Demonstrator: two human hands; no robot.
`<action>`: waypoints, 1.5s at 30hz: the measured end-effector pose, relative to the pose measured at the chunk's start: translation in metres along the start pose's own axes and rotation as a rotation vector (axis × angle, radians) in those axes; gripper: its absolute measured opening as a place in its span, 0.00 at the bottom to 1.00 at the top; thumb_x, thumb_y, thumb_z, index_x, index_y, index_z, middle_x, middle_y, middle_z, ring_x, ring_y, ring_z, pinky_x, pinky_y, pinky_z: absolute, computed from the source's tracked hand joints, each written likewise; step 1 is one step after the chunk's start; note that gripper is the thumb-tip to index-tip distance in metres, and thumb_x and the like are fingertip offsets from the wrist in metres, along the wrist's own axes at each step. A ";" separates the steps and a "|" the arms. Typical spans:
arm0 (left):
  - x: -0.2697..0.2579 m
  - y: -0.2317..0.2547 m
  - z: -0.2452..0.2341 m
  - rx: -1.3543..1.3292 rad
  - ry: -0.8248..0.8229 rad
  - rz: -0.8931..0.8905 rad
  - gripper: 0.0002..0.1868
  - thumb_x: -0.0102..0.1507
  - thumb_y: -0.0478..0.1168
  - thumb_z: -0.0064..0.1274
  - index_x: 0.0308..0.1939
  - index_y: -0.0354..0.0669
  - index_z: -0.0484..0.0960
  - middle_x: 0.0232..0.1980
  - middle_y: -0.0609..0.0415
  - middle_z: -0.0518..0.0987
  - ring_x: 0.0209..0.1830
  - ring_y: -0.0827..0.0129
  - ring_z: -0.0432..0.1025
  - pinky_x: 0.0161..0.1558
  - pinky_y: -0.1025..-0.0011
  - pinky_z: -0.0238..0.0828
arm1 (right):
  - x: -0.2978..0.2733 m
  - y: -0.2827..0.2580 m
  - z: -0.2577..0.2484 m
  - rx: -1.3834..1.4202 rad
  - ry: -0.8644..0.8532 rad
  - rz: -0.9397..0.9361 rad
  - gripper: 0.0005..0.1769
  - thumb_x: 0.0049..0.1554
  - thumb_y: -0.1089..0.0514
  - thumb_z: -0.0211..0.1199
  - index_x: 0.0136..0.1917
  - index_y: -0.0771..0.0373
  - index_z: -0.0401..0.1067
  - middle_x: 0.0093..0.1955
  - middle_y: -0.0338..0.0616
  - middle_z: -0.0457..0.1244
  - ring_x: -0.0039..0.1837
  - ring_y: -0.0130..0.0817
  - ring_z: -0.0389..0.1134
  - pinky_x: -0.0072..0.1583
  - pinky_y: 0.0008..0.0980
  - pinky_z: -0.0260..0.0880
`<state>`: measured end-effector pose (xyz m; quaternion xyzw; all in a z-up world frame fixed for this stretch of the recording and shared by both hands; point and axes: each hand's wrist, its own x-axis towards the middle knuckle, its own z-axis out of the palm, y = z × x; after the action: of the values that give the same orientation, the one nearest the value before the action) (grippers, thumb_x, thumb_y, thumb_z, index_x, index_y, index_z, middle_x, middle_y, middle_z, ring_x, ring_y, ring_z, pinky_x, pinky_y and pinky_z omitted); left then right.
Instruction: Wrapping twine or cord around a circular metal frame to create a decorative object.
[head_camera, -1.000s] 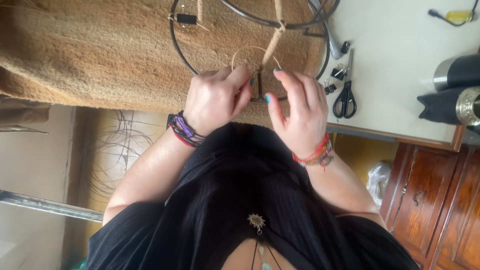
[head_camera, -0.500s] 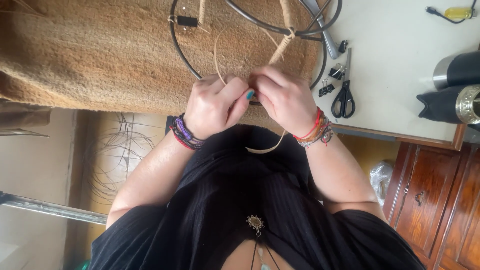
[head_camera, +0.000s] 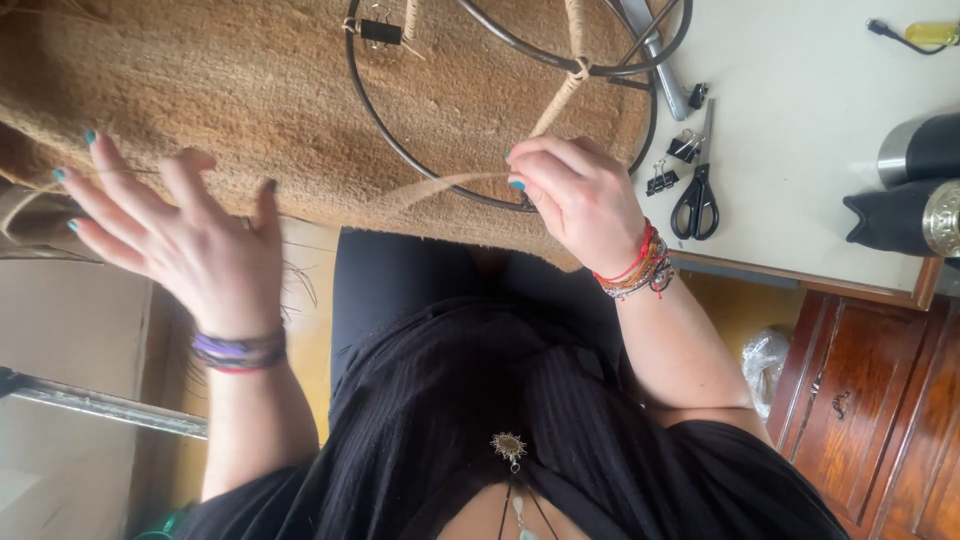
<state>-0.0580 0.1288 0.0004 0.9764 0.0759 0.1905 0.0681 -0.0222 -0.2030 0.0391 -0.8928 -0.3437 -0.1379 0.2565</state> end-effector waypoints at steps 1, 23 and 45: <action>-0.002 0.025 -0.016 -0.041 -0.002 -0.022 0.25 0.71 0.63 0.49 0.60 0.50 0.75 0.76 0.31 0.56 0.77 0.29 0.41 0.71 0.25 0.39 | 0.000 0.001 0.001 0.018 -0.008 -0.011 0.06 0.68 0.66 0.59 0.48 0.68 0.74 0.53 0.44 0.68 0.46 0.43 0.68 0.53 0.37 0.71; 0.020 0.135 0.026 -0.821 0.082 0.776 0.21 0.73 0.56 0.43 0.33 0.50 0.78 0.27 0.60 0.68 0.29 0.63 0.65 0.42 0.66 0.60 | -0.037 0.041 -0.010 0.513 0.187 0.000 0.23 0.72 0.57 0.43 0.38 0.64 0.68 0.36 0.44 0.66 0.42 0.41 0.70 0.49 0.40 0.73; 0.022 0.129 0.028 -0.793 0.016 0.820 0.25 0.73 0.56 0.47 0.25 0.47 0.77 0.23 0.57 0.68 0.26 0.61 0.67 0.41 0.65 0.58 | -0.050 0.040 -0.039 0.055 -0.127 -0.262 0.13 0.66 0.62 0.57 0.38 0.57 0.70 0.47 0.39 0.68 0.59 0.51 0.70 0.60 0.51 0.65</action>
<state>-0.0109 0.0032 0.0035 0.8242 -0.3862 0.2227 0.3492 -0.0335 -0.2771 0.0361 -0.8399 -0.4763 -0.1038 0.2385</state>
